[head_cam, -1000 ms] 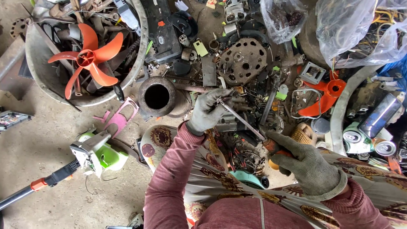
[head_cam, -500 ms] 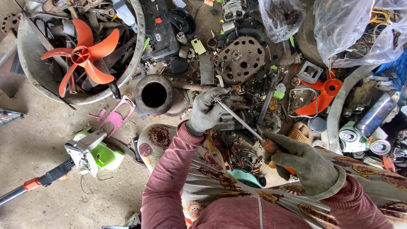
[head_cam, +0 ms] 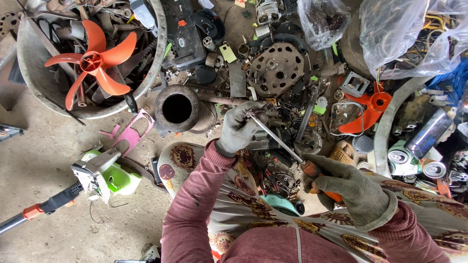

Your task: The person is disassembling a motor or mechanical component using a screwdriver and a hammer.

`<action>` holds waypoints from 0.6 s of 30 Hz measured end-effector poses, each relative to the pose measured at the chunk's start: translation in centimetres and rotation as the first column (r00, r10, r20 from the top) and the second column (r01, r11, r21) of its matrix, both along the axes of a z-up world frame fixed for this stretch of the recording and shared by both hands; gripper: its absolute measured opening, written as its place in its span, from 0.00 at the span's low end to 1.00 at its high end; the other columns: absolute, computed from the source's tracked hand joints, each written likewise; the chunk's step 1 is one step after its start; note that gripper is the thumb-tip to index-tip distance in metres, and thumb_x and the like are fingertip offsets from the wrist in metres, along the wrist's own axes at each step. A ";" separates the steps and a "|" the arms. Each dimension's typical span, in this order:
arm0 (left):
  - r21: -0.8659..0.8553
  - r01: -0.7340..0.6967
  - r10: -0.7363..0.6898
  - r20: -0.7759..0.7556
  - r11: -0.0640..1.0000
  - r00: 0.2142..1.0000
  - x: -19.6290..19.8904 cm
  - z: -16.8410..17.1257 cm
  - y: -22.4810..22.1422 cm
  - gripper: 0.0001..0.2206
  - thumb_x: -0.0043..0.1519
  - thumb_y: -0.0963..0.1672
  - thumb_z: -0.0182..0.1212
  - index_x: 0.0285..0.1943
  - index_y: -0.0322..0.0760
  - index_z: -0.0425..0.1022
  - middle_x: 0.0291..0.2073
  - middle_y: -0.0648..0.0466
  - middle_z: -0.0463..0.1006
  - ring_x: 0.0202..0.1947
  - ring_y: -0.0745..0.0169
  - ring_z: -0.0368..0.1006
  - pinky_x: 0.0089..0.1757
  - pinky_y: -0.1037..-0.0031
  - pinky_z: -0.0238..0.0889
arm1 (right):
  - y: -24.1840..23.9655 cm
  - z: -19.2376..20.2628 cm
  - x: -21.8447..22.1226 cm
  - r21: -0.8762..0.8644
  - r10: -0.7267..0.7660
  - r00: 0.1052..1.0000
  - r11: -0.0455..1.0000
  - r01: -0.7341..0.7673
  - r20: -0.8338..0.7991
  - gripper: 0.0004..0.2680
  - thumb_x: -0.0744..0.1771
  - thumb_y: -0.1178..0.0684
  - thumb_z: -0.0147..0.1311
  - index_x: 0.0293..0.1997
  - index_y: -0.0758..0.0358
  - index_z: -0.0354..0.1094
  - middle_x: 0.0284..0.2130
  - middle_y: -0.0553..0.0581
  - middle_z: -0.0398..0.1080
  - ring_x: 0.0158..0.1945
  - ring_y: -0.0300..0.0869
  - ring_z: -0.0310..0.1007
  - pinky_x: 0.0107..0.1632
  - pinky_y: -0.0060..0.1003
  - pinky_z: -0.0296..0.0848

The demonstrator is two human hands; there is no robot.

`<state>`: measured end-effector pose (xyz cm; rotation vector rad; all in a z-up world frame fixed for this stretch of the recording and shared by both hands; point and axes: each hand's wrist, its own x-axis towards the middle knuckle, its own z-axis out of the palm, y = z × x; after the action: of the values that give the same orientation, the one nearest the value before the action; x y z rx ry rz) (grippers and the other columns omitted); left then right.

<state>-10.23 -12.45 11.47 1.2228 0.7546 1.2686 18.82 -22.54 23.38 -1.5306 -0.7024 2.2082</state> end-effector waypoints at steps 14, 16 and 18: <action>0.373 -0.043 0.186 -0.354 0.927 0.917 -0.9 5.0 0.9 0.11 0.65 0.40 0.65 0.53 0.28 0.74 0.39 0.47 0.81 0.38 0.56 0.80 0.41 0.72 0.73 | 1.1 3.9 -0.4 0.266 0.301 0.878 0.871 -0.412 0.373 0.25 0.66 0.53 0.52 0.74 0.63 0.55 0.40 0.55 0.74 0.27 0.38 0.72 0.30 0.31 0.75; 0.443 -0.051 0.265 -0.437 0.895 0.860 -0.8 5.4 0.9 0.11 0.65 0.41 0.66 0.52 0.29 0.74 0.38 0.45 0.81 0.37 0.51 0.81 0.40 0.69 0.73 | 1.1 3.8 0.3 0.286 0.400 0.716 0.721 -0.631 0.572 0.26 0.66 0.51 0.52 0.76 0.57 0.53 0.41 0.52 0.75 0.27 0.38 0.75 0.32 0.31 0.79; 0.440 -0.092 0.356 -0.565 0.893 0.744 -0.7 5.3 0.9 0.11 0.64 0.42 0.65 0.51 0.30 0.75 0.37 0.44 0.81 0.35 0.47 0.81 0.37 0.66 0.74 | 0.6 2.1 2.1 0.605 0.183 0.602 0.045 -0.795 0.777 0.14 0.66 0.54 0.49 0.59 0.50 0.71 0.67 0.68 0.66 0.44 0.35 0.78 0.39 0.25 0.78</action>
<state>-10.92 -11.58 16.79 1.9942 1.2131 1.2342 20.95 -21.98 25.52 -1.1044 -2.5862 0.9081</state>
